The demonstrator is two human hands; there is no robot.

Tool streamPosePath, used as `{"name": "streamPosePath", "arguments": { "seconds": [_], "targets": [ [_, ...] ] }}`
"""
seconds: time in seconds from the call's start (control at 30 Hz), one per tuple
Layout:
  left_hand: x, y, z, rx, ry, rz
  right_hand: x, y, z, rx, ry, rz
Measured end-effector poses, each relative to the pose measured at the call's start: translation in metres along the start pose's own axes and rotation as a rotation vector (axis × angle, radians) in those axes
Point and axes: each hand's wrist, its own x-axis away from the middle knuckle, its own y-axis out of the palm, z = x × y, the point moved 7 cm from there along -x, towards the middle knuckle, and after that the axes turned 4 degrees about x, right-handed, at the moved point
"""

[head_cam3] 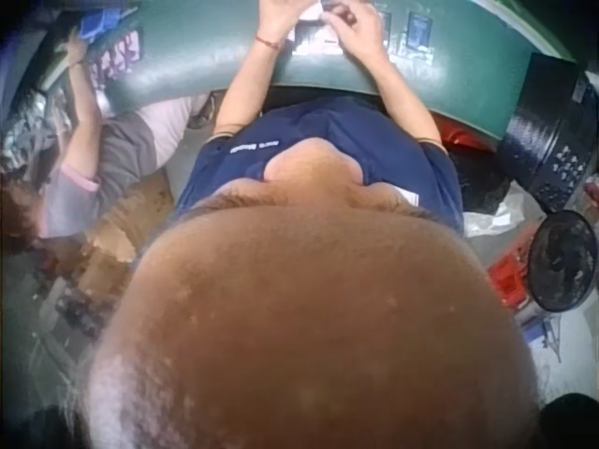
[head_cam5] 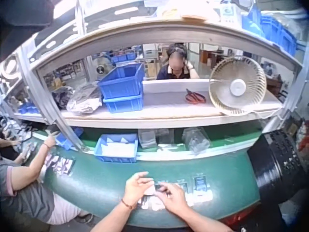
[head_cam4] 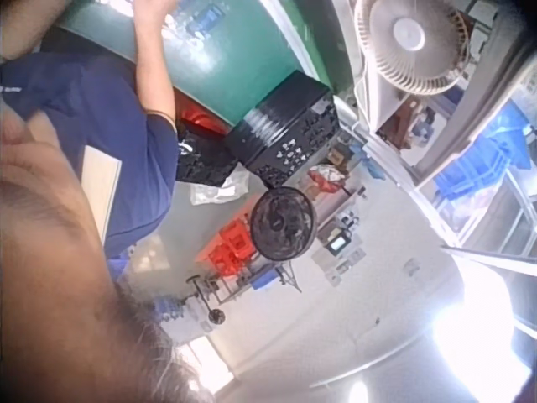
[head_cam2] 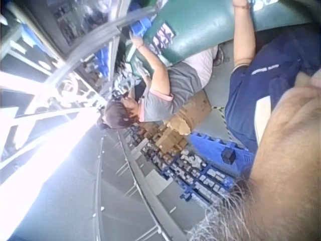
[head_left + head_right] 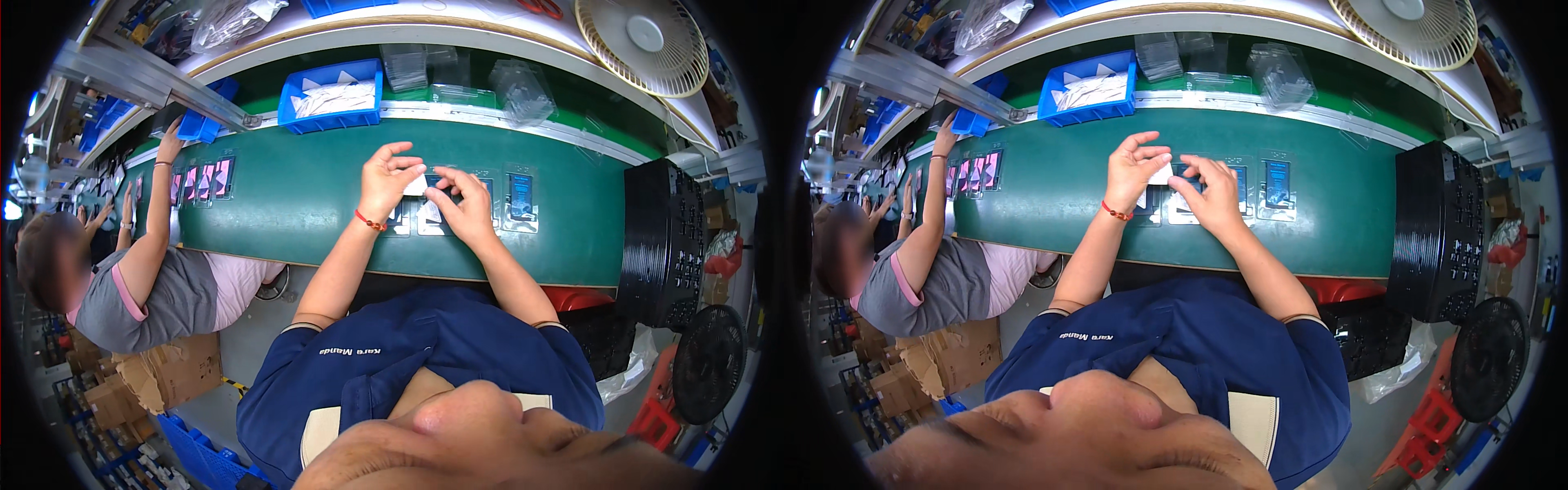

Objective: Manually assembling and packaging small electronic components or glass pieces into plastic trays.

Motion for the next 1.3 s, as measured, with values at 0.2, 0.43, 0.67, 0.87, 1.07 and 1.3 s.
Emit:
{"name": "streamPosePath", "arguments": {
  "seconds": [0.2,0.43,0.67,0.87,1.07,1.3],
  "targets": [
    [0.019,0.041,-0.006,0.291,-0.227,-0.31,0.0,-0.009,0.036,-0.183,0.192,-0.015],
    [0.019,0.038,-0.014,0.023,-0.152,-0.224,0.022,-0.061,0.05,0.028,0.215,0.032],
    [0.032,0.066,-0.008,-0.026,-0.06,-0.246,0.03,-0.067,0.007,0.192,-0.013,0.112],
    [0.062,0.074,0.03,-0.53,0.453,-0.226,0.034,-0.103,0.003,0.343,-0.255,0.228],
    [0.081,0.052,0.02,-1.339,0.483,0.081,0.044,-0.119,0.044,0.691,-0.37,0.024],
    [0.075,0.038,0.001,-1.4,0.351,0.081,0.035,-0.071,0.051,0.727,-0.286,-0.481]
  ]
}}
